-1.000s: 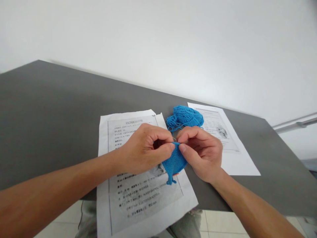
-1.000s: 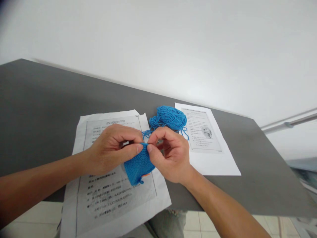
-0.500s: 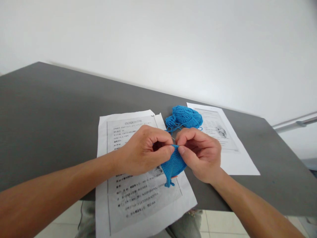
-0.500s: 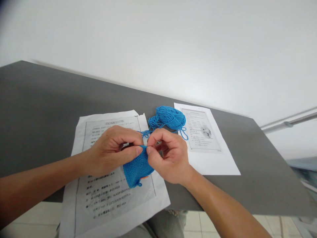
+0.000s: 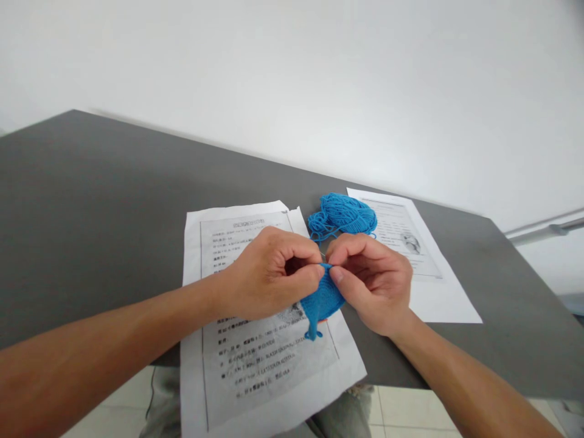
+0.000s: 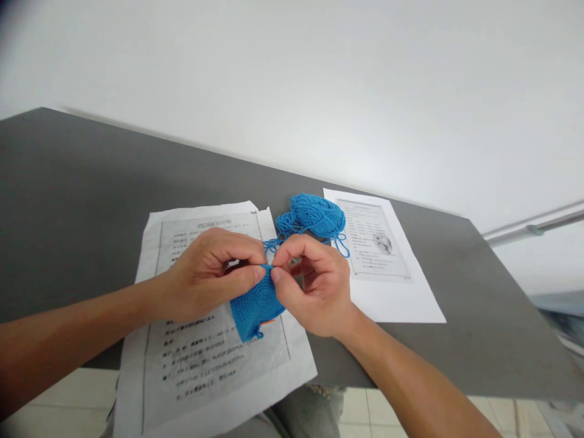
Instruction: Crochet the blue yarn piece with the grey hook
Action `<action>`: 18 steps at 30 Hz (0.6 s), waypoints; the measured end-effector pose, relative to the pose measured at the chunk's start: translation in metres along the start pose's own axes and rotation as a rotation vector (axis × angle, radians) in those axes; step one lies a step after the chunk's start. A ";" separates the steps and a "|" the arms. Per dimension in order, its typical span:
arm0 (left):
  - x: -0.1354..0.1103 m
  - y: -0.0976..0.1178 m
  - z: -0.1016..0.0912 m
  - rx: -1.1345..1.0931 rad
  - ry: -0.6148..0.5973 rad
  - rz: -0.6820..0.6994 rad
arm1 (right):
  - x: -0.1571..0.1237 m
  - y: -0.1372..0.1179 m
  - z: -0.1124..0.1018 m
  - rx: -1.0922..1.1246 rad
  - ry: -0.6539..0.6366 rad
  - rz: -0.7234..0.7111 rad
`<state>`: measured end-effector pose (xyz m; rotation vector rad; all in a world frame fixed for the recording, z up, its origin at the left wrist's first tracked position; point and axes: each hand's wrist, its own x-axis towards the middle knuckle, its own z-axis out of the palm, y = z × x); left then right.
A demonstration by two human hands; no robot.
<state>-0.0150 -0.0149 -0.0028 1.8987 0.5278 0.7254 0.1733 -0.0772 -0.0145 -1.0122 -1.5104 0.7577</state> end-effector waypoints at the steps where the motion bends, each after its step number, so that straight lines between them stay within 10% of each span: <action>1: 0.000 0.000 0.000 0.002 -0.001 -0.002 | 0.000 0.000 0.000 -0.001 -0.002 -0.001; 18: 0.001 0.004 0.000 -0.083 -0.033 -0.084 | 0.000 -0.003 0.001 -0.095 0.063 0.055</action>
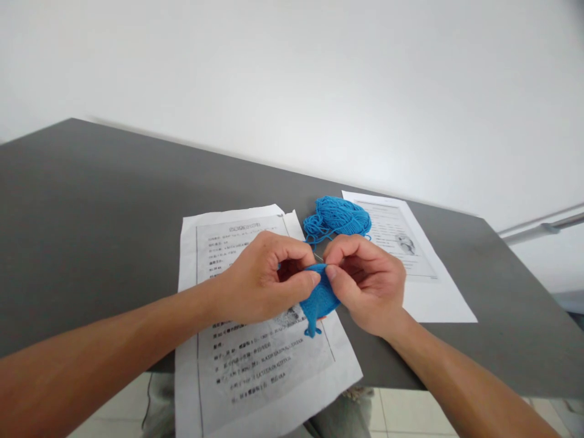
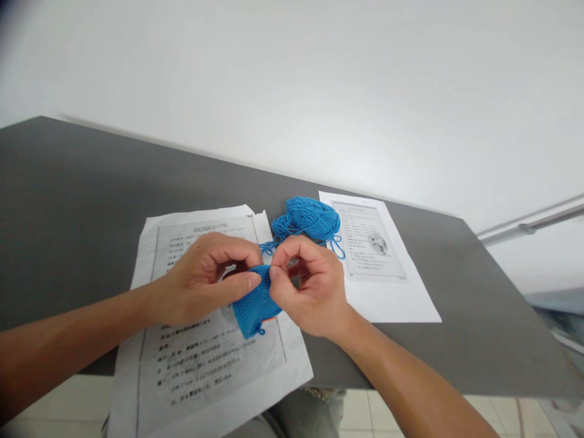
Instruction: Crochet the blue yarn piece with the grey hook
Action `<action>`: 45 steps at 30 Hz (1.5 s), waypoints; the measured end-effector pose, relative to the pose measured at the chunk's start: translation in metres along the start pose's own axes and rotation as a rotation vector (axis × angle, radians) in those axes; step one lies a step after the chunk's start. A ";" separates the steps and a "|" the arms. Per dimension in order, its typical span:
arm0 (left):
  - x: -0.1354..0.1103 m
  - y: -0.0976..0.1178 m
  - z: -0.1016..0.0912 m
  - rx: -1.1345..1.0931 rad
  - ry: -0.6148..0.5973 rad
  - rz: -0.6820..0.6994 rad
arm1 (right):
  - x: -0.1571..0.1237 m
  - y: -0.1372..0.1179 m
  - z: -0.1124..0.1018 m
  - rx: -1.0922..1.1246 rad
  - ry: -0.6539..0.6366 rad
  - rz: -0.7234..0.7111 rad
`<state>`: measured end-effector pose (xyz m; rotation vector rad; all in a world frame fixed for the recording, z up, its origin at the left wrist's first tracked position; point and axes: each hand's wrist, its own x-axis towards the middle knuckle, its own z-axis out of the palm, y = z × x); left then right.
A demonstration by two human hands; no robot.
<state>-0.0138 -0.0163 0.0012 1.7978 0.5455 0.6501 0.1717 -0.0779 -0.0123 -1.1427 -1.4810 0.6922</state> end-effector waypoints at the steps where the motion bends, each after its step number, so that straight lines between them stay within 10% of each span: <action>1: 0.000 0.000 0.000 -0.010 0.006 -0.014 | 0.000 0.000 0.000 -0.004 0.014 0.005; 45: 0.001 0.000 -0.001 0.080 0.036 0.038 | 0.001 0.001 -0.001 0.045 -0.025 -0.008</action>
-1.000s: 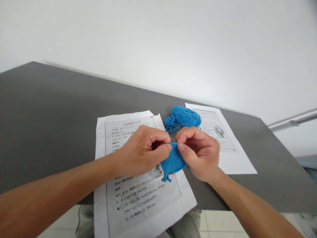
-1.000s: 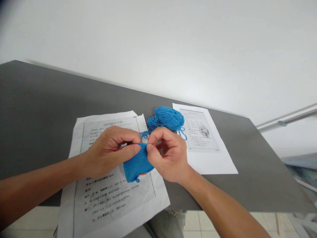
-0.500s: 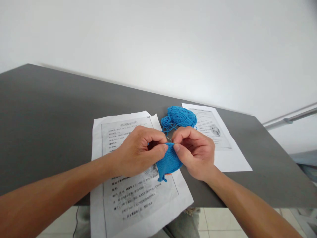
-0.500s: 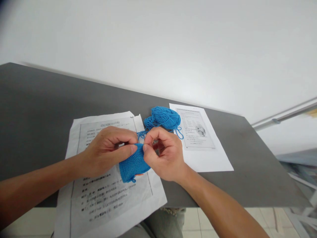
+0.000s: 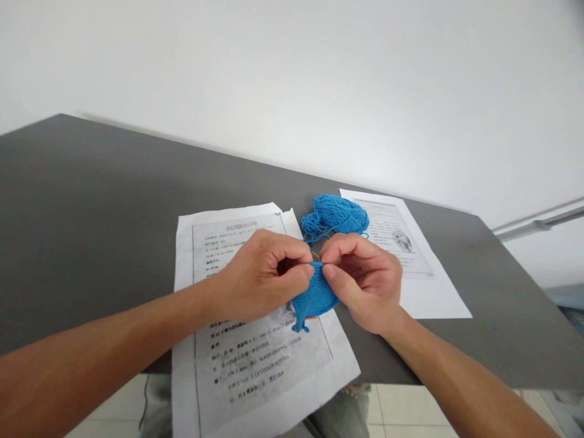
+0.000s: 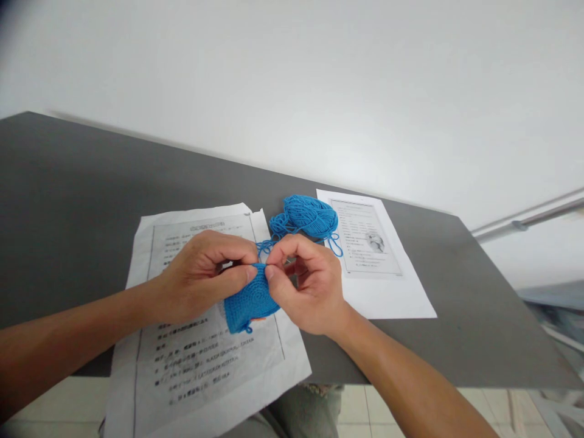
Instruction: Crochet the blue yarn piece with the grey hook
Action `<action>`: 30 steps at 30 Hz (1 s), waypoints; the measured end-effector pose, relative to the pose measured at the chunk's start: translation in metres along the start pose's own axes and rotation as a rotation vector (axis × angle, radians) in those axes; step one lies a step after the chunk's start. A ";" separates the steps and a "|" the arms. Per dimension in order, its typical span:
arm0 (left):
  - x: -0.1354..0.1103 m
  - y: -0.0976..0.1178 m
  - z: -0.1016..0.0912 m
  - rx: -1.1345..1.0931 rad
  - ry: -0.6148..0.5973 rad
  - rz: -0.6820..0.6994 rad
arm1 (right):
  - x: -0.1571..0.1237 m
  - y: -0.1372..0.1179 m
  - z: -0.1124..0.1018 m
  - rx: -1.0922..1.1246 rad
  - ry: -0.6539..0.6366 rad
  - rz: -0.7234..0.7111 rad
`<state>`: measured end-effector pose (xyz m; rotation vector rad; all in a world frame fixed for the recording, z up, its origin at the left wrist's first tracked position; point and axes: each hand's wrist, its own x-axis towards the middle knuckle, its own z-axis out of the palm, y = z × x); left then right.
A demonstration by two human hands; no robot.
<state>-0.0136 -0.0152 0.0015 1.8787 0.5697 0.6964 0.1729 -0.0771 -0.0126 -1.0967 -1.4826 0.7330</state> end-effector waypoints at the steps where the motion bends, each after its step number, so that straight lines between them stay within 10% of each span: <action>1: 0.000 0.000 0.000 0.000 -0.001 0.001 | 0.000 0.000 0.000 0.000 -0.002 0.003; 30: -0.002 -0.003 0.000 0.037 -0.014 0.010 | -0.002 0.006 0.000 0.020 -0.047 -0.020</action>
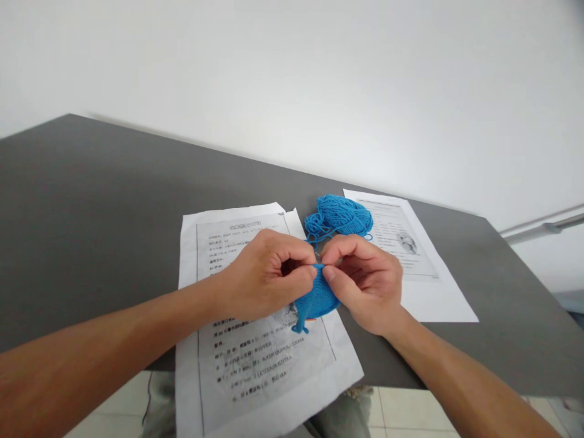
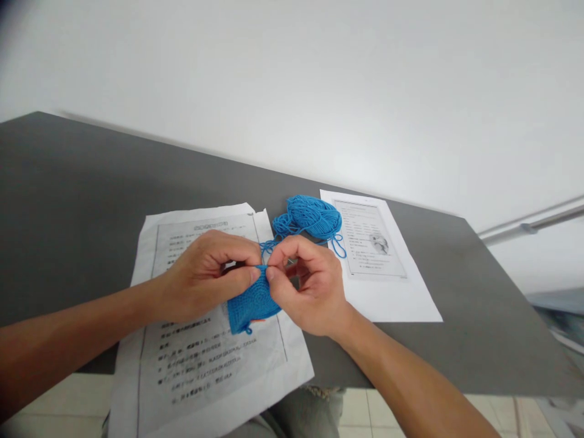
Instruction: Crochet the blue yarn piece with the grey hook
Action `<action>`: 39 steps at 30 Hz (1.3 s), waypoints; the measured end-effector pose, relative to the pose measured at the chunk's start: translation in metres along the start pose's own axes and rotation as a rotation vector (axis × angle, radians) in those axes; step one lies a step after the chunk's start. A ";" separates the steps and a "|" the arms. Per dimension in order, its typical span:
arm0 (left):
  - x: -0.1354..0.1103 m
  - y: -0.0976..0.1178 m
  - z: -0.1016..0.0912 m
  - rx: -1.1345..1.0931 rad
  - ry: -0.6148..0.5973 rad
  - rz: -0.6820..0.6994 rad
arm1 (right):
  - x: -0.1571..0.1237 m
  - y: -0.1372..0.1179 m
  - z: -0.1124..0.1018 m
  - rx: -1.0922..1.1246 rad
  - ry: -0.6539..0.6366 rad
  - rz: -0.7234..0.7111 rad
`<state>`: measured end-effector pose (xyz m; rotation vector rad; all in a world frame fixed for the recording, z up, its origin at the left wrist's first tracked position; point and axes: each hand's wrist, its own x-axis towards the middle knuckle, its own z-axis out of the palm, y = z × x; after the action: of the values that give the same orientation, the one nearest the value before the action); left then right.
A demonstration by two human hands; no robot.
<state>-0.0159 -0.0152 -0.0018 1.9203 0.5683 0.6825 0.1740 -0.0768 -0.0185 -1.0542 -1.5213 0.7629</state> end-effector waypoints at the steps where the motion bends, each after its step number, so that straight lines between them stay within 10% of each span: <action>1: 0.000 0.000 0.000 0.004 -0.005 -0.001 | 0.000 0.000 0.000 0.000 -0.001 -0.003; 39: 0.002 -0.002 0.000 0.019 -0.052 0.039 | -0.001 -0.001 -0.001 0.006 -0.030 0.028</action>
<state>-0.0151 -0.0132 -0.0033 1.9653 0.5076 0.6527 0.1745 -0.0778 -0.0182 -1.0659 -1.5314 0.8052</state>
